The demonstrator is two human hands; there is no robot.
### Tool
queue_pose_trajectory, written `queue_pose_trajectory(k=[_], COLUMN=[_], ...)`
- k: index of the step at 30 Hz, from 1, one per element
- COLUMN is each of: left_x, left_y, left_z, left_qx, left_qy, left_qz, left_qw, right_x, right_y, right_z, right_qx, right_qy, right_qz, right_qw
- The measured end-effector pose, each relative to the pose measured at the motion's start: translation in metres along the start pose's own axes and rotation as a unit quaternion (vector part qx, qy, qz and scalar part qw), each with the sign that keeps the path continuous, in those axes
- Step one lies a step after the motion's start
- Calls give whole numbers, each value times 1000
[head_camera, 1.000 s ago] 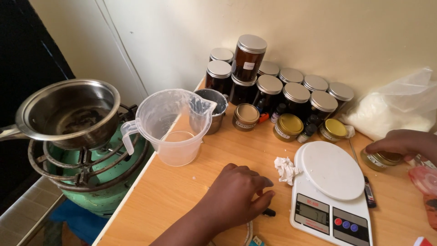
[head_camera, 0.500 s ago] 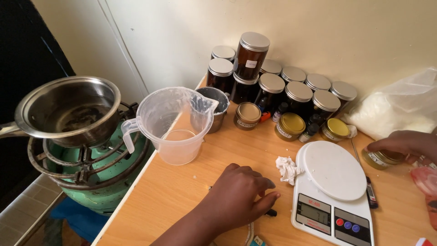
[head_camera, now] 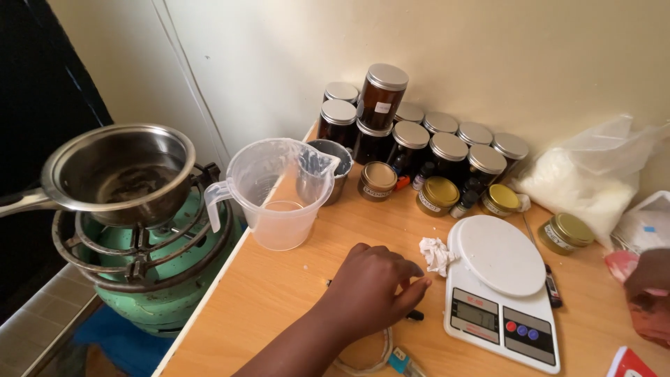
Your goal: Measuring and adding final ingredients like fragrance oils to candle tins using a scale and dropper bottles.
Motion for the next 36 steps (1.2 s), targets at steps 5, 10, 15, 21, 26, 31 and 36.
queue_pose_trajectory(k=[5, 10, 15, 21, 26, 31, 36], left_x=[3, 7, 11, 5, 12, 19, 25], left_y=[2, 5, 7, 4, 4, 6, 6], left_z=[-3, -5, -7, -8, 13, 20, 2], left_qx=[-19, -39, -86, -24, 41, 37, -8], left_qy=[-10, -25, -63, -374, -558, -590, -583], left_qz=[-5, -8, -3, -182, -233, -260, -295], left_qw=[1000, 999, 994, 909, 795, 763, 757], right_x=[1, -3, 12, 162, 309, 350, 348], right_y=[-2, -18, -18, -287, -379, -417, -355], right_z=[38, 40, 22, -51, -32, -8, 18], right_qx=[-31, -117, -278, -374, -250, -225, -276], right_qy=[72, -20, 19, 573, 704, 709, 762], right_qz=[-37, 46, -16, -255, -334, -339, -350], right_qw=[996, 992, 960, 683, 575, 576, 470])
Point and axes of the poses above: each hand's wrist, its own y-axis towards the middle knuckle, its own z-axis out of the palm, x = y × z, the point moved 4 cm from there along y, towards the middle knuckle, and after that the axes turned 6 degrees about -z, right-handed, at the moved point
